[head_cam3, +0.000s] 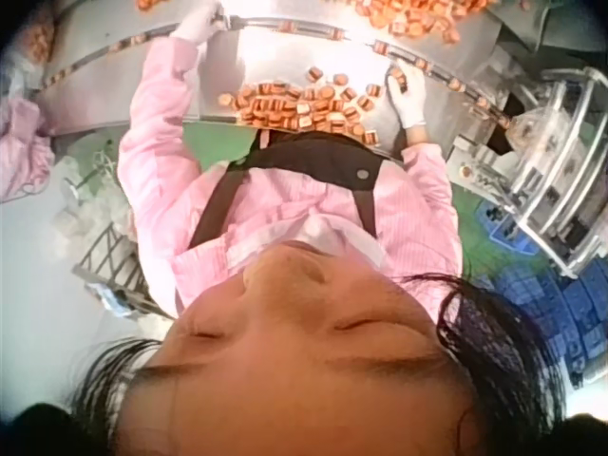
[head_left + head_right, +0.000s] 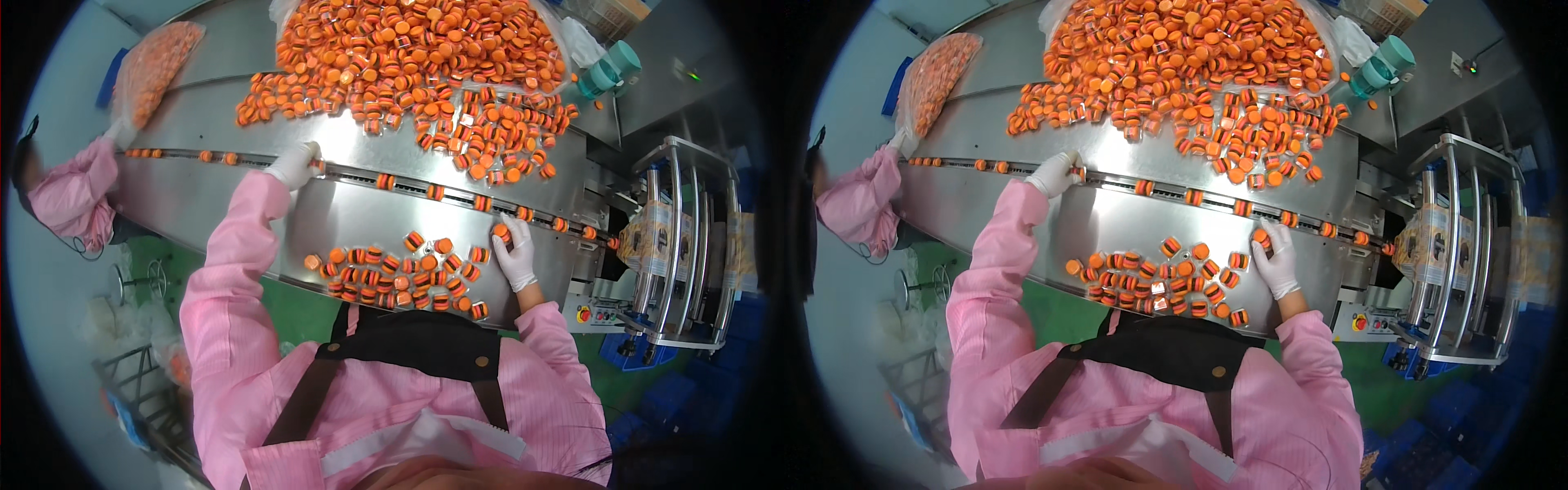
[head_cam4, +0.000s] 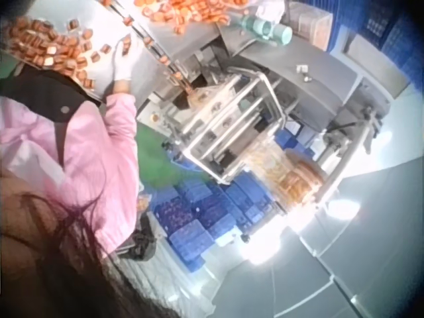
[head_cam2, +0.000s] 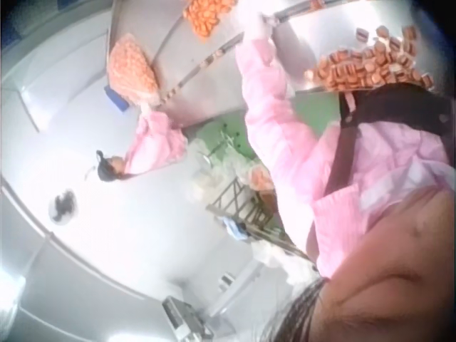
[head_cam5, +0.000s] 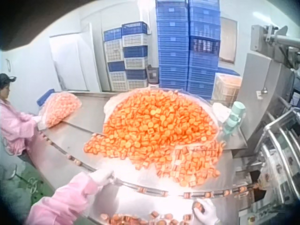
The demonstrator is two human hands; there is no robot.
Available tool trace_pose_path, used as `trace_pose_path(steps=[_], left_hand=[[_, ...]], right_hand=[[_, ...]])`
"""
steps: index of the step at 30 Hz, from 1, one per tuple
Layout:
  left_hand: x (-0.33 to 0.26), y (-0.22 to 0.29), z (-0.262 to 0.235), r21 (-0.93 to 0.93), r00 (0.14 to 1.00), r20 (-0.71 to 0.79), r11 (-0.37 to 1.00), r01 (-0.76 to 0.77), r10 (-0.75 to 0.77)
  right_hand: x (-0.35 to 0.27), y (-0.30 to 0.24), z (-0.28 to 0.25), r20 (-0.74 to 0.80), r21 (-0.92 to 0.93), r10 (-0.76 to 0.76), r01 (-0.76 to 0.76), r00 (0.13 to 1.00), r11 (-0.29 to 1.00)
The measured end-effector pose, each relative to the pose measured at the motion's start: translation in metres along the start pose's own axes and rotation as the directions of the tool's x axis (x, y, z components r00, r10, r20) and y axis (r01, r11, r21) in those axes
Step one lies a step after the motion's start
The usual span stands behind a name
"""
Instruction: The person arranges small, orange, cylindrical candies onto a moving conveyor belt in a factory setting. They pick up candies from a large pile on a stainless steel table and place them individually into slots on the belt, ensuring they are oriented correctly.
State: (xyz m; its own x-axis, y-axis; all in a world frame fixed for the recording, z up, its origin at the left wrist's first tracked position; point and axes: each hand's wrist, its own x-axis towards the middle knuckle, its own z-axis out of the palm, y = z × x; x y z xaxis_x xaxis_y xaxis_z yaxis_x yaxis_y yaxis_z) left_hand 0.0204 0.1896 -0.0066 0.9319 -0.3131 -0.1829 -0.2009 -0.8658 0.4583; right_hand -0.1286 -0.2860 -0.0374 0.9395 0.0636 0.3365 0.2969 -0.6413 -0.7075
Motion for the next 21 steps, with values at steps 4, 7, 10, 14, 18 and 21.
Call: trace_pose_path(steps=[4, 7, 10, 14, 18, 21], left_hand=[[0.0, 0.014, 0.013, 0.071, 0.998, 0.001, 0.996, -0.059, 0.059], [0.011, 0.024, 0.011, 0.003, 0.997, -0.026, 0.997, -0.071, 0.071], [0.03, 0.056, 0.005, -0.106, 0.988, -0.124, 0.989, -0.103, 0.089], [0.07, 0.101, 0.018, 0.103, 0.98, -0.175, 0.988, 0.112, -0.093], [0.093, 0.127, 0.02, 0.128, 0.942, -0.131, 0.937, 0.326, -0.31], [0.1, 0.118, 0.02, 0.098, 0.941, -0.064, 0.937, 0.336, -0.331]], right_hand=[[-0.013, 0.027, 0.012, 0.003, 0.295, 0.197, -0.189, 0.98, 0.937], [-0.006, 0.022, 0.015, 0.024, 0.428, 0.228, -0.216, 0.973, 0.877], [0.023, -0.019, 0.023, 0.061, 0.381, 0.102, -0.117, 0.993, 0.917], [0.082, -0.078, 0.062, 0.36, 0.18, 0.028, -0.099, 0.932, 0.979], [0.119, -0.08, 0.1, 0.504, -0.099, 0.075, -0.029, 0.86, 0.995], [0.131, -0.074, 0.098, 0.611, -0.333, 0.126, 0.109, 0.782, 0.937]])
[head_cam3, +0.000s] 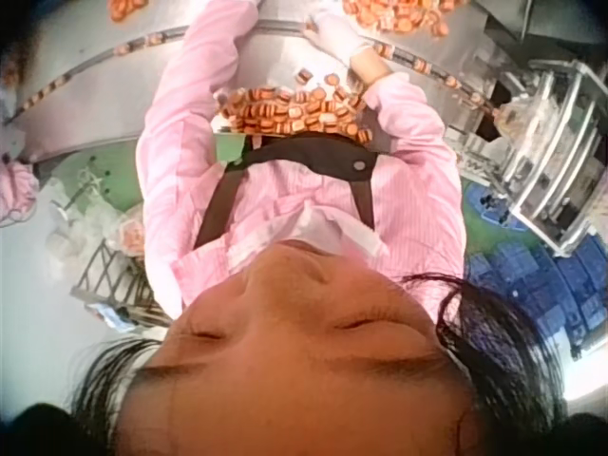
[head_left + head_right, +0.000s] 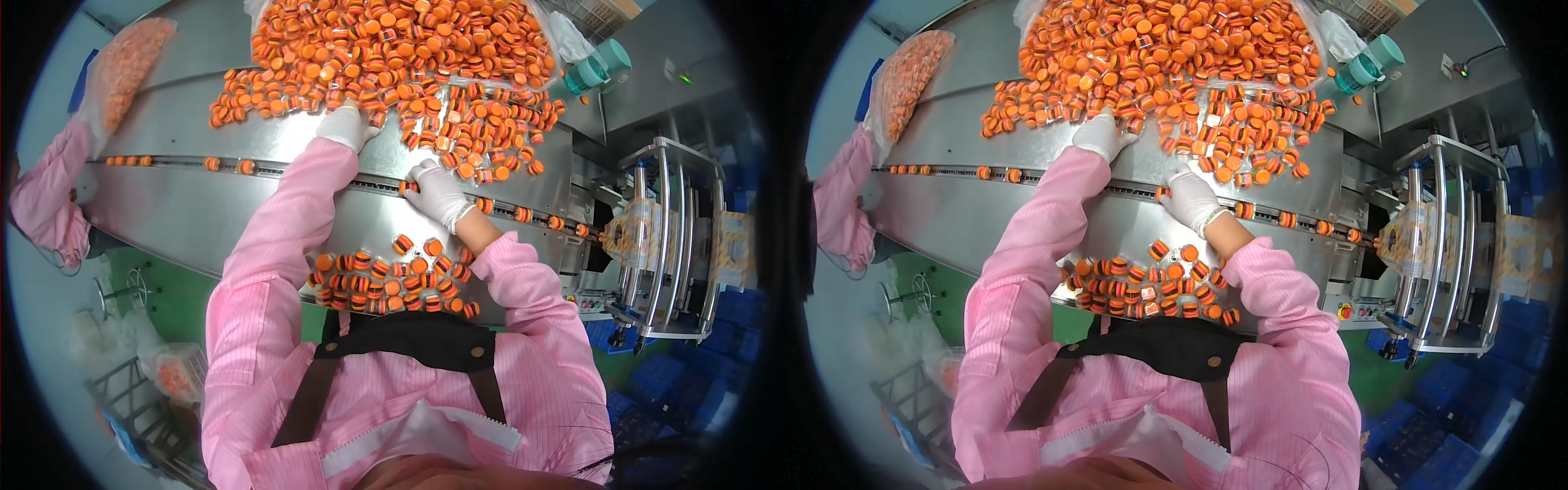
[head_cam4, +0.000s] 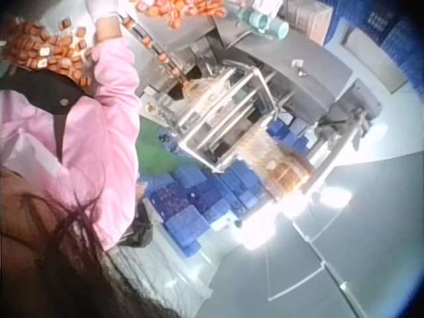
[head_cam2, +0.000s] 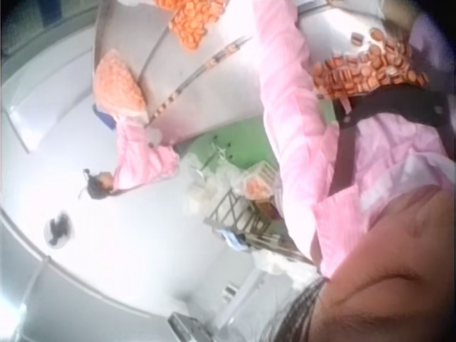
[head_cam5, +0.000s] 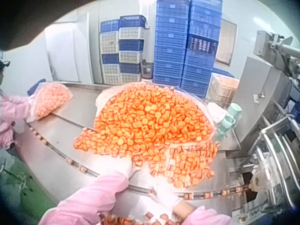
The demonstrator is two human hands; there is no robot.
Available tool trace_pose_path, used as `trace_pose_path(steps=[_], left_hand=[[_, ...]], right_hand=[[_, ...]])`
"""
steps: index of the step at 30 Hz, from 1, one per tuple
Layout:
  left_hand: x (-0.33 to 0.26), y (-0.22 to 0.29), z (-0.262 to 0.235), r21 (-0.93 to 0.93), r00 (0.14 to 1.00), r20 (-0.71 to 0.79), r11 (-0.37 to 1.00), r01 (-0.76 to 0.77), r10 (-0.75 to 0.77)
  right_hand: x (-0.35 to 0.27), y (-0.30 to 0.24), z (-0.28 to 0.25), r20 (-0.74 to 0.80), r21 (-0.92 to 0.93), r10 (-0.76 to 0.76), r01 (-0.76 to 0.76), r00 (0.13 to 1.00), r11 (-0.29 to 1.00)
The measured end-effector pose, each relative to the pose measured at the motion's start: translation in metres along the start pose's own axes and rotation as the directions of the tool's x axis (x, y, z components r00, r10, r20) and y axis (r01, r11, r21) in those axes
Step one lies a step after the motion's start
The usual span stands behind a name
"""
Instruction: The person arranges small, orange, cylindrical candies onto a moving conveyor belt in a factory setting. They pick up candies from a large pile on a stainless steel table and place them individually into slots on the belt, ensuring they are oriented correctly.
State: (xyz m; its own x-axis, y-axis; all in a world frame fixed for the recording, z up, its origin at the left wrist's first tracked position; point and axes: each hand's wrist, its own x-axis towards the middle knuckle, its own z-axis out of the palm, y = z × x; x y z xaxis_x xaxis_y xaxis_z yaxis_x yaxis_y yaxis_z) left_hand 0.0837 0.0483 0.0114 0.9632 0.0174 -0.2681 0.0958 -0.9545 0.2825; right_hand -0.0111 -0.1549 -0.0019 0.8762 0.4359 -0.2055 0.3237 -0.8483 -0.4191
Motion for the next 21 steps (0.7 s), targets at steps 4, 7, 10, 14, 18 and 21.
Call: trace_pose_path(steps=[4, 7, 10, 14, 18, 21], left_hand=[[0.013, -0.015, 0.003, 0.053, 0.991, 0.136, 0.999, 0.005, -0.013], [0.01, -0.023, -0.003, 0.039, 0.974, 0.217, 0.996, -0.078, 0.068], [-0.01, -0.046, -0.012, -0.54, 0.96, 0.193, 0.839, -0.07, 0.204], [-0.041, -0.081, 0.007, -0.92, 0.962, 0.233, 0.354, 0.17, 0.142], [-0.074, -0.059, 0.042, -0.801, 0.941, 0.327, 0.555, 0.226, 0.087], [-0.081, -0.037, 0.033, -0.489, 0.973, 0.229, 0.862, 0.132, -0.019]], right_hand=[[0.013, 0.002, -0.012, -0.207, 0.131, -0.007, 0.035, 0.978, 0.991], [0.035, -0.008, -0.038, -0.253, 0.029, 0.006, 0.002, 0.967, 1.0], [0.064, -0.001, -0.029, -0.151, -0.132, 0.069, -0.089, 0.986, 0.987], [0.079, 0.003, -0.016, -0.134, -0.272, 0.087, -0.121, 0.987, 0.955], [0.071, 0.002, -0.021, -0.161, -0.211, 0.078, -0.112, 0.984, 0.971], [0.048, -0.004, -0.026, -0.333, -0.161, -0.046, -0.009, 0.942, 0.987]])
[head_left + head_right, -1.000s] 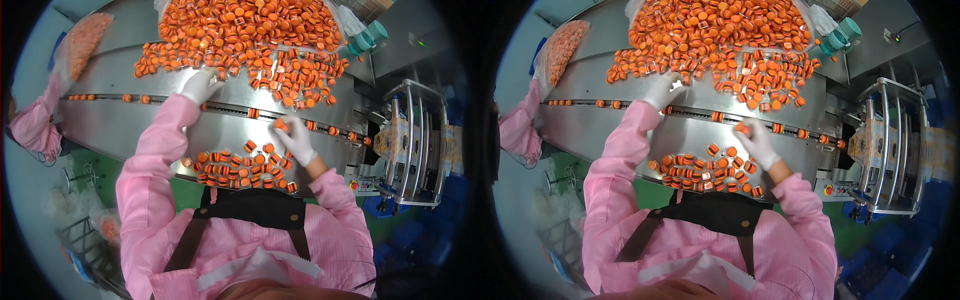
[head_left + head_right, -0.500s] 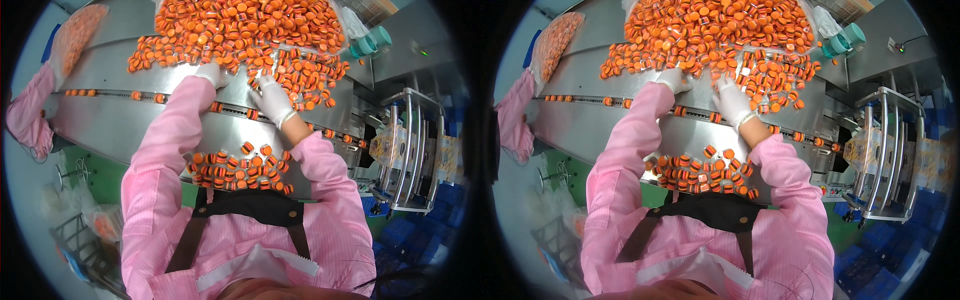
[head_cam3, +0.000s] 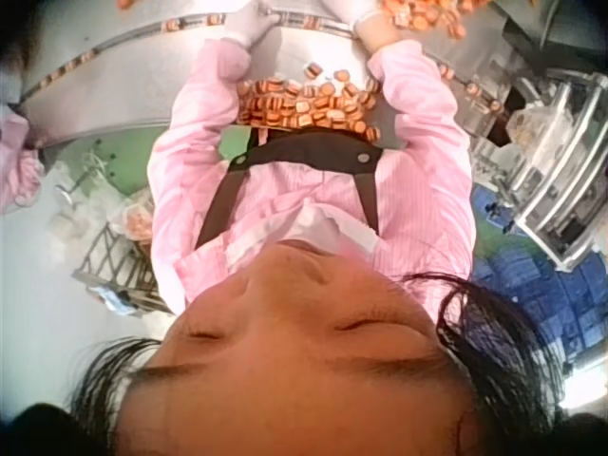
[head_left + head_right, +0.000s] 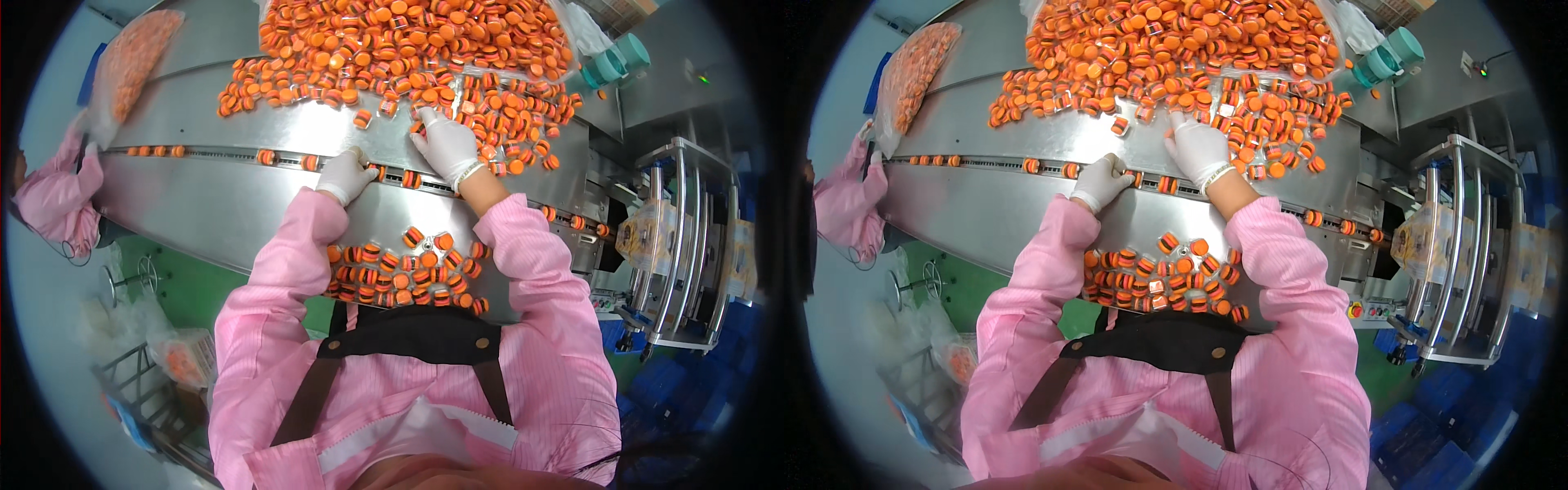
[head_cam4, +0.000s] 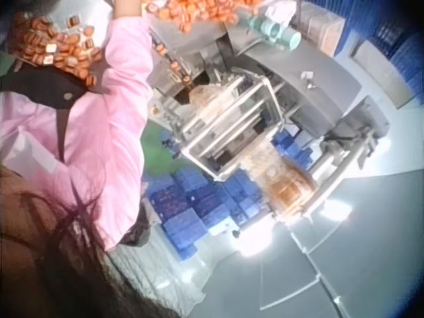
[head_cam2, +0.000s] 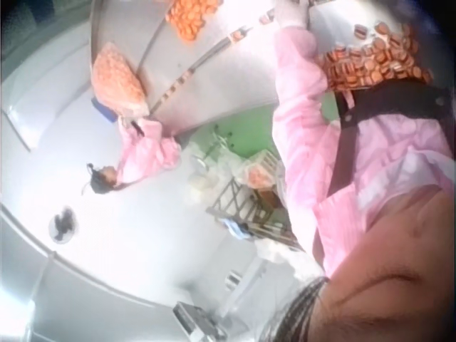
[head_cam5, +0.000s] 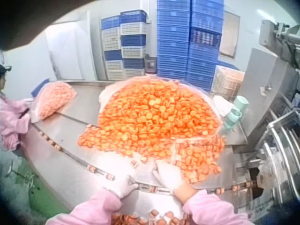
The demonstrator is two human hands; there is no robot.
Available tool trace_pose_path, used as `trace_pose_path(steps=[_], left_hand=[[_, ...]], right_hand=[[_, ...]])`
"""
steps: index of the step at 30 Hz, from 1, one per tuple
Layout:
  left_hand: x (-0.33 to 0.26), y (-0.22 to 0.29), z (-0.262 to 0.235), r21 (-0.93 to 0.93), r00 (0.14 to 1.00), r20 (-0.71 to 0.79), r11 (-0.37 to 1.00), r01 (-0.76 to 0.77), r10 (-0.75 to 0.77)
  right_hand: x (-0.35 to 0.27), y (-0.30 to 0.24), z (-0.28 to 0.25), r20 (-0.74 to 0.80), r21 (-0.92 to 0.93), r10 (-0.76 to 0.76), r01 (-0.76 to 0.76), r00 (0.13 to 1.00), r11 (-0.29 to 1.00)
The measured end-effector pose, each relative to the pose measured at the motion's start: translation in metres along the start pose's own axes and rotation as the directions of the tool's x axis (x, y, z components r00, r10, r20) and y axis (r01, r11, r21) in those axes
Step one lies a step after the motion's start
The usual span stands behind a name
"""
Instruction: The person arranges small, orange, cylindrical candies onto a moving conveyor belt in a factory setting. They pick up candies from a large pile on a stainless steel table and place them individually into slots on the belt, ensuring they are oriented correctly.
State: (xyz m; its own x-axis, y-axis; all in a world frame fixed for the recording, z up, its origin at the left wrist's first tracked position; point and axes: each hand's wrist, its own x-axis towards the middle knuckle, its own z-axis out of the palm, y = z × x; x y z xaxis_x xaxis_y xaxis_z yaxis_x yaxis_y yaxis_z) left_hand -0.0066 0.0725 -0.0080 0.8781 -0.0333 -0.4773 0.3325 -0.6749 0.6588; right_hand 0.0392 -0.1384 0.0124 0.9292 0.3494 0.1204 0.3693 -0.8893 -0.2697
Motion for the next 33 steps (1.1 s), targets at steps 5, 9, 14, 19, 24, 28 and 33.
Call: trace_pose_path(steps=[5, 9, 14, 19, 24, 28, 33], left_hand=[[0.021, 0.022, -0.018, 0.344, 0.795, -0.482, 0.914, -0.216, 0.369], [0.046, 0.027, -0.02, 0.351, 0.921, -0.355, 0.936, -0.031, 0.163], [0.056, 0.011, -0.011, 0.389, 0.878, -0.308, 0.891, -0.236, 0.367], [0.035, -0.006, -0.04, 0.459, 0.851, -0.204, 0.815, -0.353, 0.483], [0.0, -0.024, -0.08, 0.286, 0.917, -0.002, 0.879, -0.382, 0.399], [-0.002, -0.047, -0.076, 0.204, 0.89, 0.144, 0.867, -0.454, 0.432], [0.008, -0.047, -0.067, 0.396, 0.791, 0.128, 0.7, -0.594, 0.598]], right_hand=[[-0.045, -0.015, -0.02, 0.104, 0.392, -0.003, -0.038, 0.995, 0.919], [-0.08, -0.009, 0.014, 0.339, 0.474, -0.17, -0.012, 0.925, 0.88], [-0.094, -0.011, 0.013, 0.422, 0.585, -0.127, -0.162, 0.898, 0.795], [-0.102, 0.0, 0.027, 0.35, 0.662, -0.11, -0.163, 0.93, 0.732], [-0.102, 0.004, 0.028, 0.366, 0.663, -0.108, -0.177, 0.924, 0.727], [-0.103, 0.005, 0.029, 0.33, 0.669, -0.143, -0.124, 0.933, 0.733], [-0.108, 0.004, 0.023, 0.335, 0.684, -0.2, -0.091, 0.921, 0.724]])
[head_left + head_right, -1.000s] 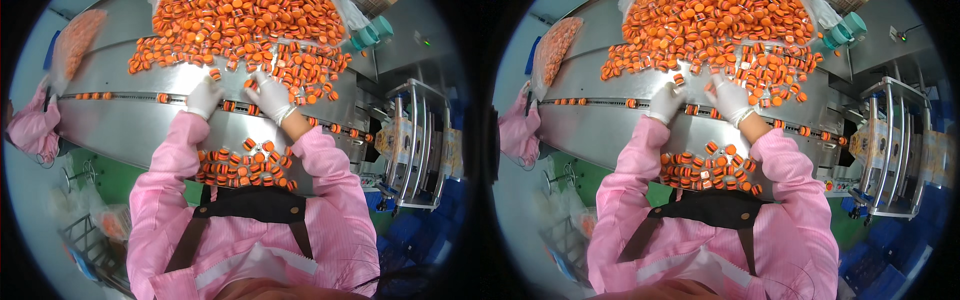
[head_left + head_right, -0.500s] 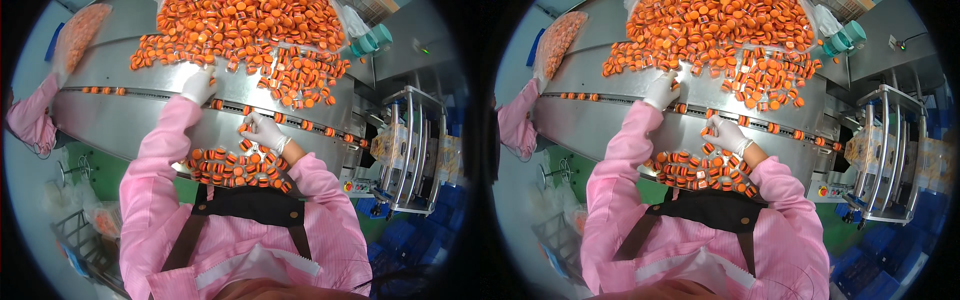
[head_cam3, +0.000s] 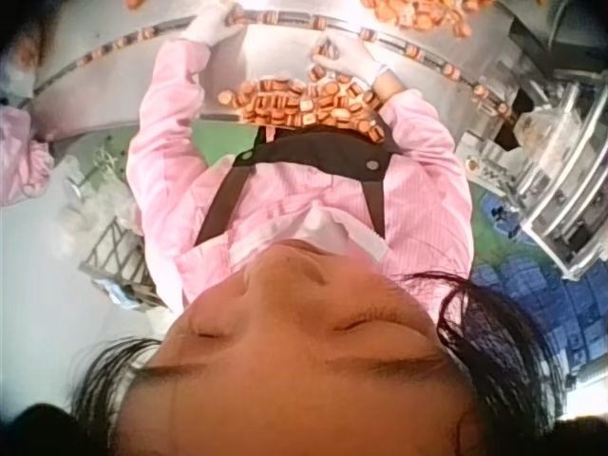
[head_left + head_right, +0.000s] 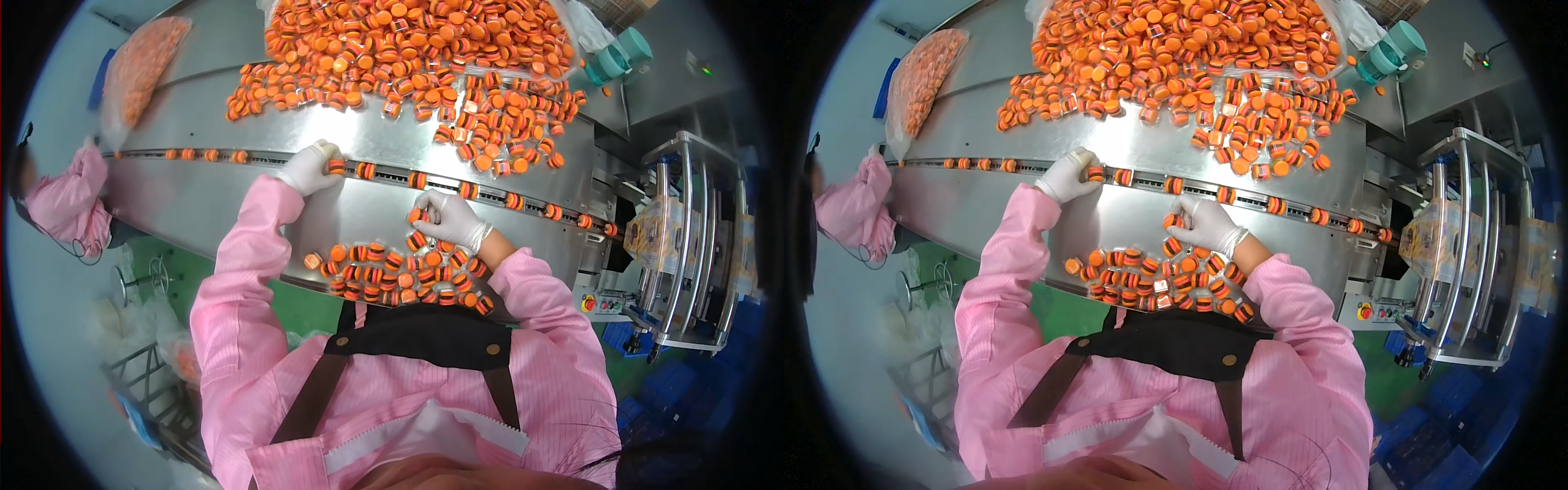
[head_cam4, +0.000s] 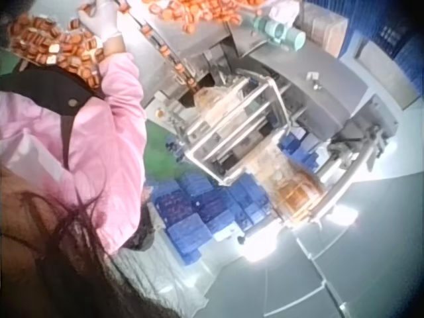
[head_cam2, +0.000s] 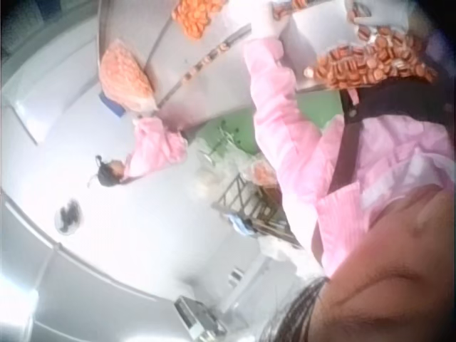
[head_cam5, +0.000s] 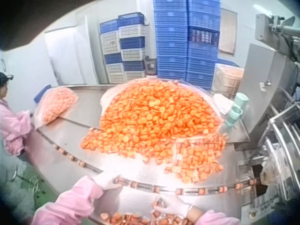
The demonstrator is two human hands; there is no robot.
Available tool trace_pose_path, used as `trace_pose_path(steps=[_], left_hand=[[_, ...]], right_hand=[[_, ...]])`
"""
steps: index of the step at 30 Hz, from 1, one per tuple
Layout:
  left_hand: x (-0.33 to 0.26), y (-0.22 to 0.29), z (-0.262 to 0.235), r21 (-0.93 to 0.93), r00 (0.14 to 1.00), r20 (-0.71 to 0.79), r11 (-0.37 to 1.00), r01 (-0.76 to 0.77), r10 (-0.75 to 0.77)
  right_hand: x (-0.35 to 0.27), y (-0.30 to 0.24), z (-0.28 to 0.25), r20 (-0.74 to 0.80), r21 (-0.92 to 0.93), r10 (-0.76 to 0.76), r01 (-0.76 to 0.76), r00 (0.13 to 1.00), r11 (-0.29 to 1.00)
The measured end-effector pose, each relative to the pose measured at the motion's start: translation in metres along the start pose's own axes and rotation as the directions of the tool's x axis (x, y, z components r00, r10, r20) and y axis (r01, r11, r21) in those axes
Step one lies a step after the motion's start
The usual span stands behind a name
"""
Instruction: The person arranges small, orange, cylindrical candies onto a moving conveyor belt in a factory setting. They pick up candies from a large pile on a stainless steel table and place them individually into slots on the belt, ensuring they are oriented correctly.
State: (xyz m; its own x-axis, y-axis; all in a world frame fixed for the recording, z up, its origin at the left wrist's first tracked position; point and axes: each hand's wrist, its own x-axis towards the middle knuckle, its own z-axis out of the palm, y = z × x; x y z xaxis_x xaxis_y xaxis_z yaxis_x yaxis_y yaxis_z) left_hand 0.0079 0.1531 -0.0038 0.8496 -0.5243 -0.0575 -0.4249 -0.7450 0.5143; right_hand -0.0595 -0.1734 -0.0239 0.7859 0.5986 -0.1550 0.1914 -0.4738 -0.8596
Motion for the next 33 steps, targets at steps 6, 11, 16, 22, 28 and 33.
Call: trace_pose_path(steps=[6, 11, 16, 22, 28, 33], left_hand=[[0.009, 0.033, 0.005, 0.157, 0.993, -0.112, 0.986, 0.052, -0.034], [0.017, 0.076, 0.029, -0.07, 0.917, -0.212, 0.941, 0.331, -0.338], [0.032, 0.082, 0.046, 0.26, 0.98, -0.099, 0.947, 0.191, -0.171], [0.094, 0.052, 0.035, 0.033, 0.884, -0.424, 0.972, 0.233, -0.197], [0.147, 0.086, 0.022, 0.15, 0.797, -0.175, 0.784, 0.602, -0.578], [0.14, 0.071, 0.016, 0.122, 0.82, 0.097, 0.825, 0.552, -0.564]], right_hand=[[0.0, 0.008, 0.003, -0.052, -0.022, -0.035, 0.034, 0.998, 0.999], [0.001, 0.005, 0.003, -0.045, -0.04, -0.034, 0.032, 0.998, 0.999], [0.001, 0.008, 0.003, -0.053, -0.037, -0.057, 0.055, 0.997, 0.998], [0.0, 0.001, 0.0, -0.046, -0.037, -0.038, 0.036, 0.998, 0.999], [-0.001, 0.006, 0.002, -0.071, -0.051, -0.066, 0.063, 0.995, 0.997], [-0.001, 0.004, 0.0, -0.066, -0.042, -0.069, 0.066, 0.995, 0.997]])
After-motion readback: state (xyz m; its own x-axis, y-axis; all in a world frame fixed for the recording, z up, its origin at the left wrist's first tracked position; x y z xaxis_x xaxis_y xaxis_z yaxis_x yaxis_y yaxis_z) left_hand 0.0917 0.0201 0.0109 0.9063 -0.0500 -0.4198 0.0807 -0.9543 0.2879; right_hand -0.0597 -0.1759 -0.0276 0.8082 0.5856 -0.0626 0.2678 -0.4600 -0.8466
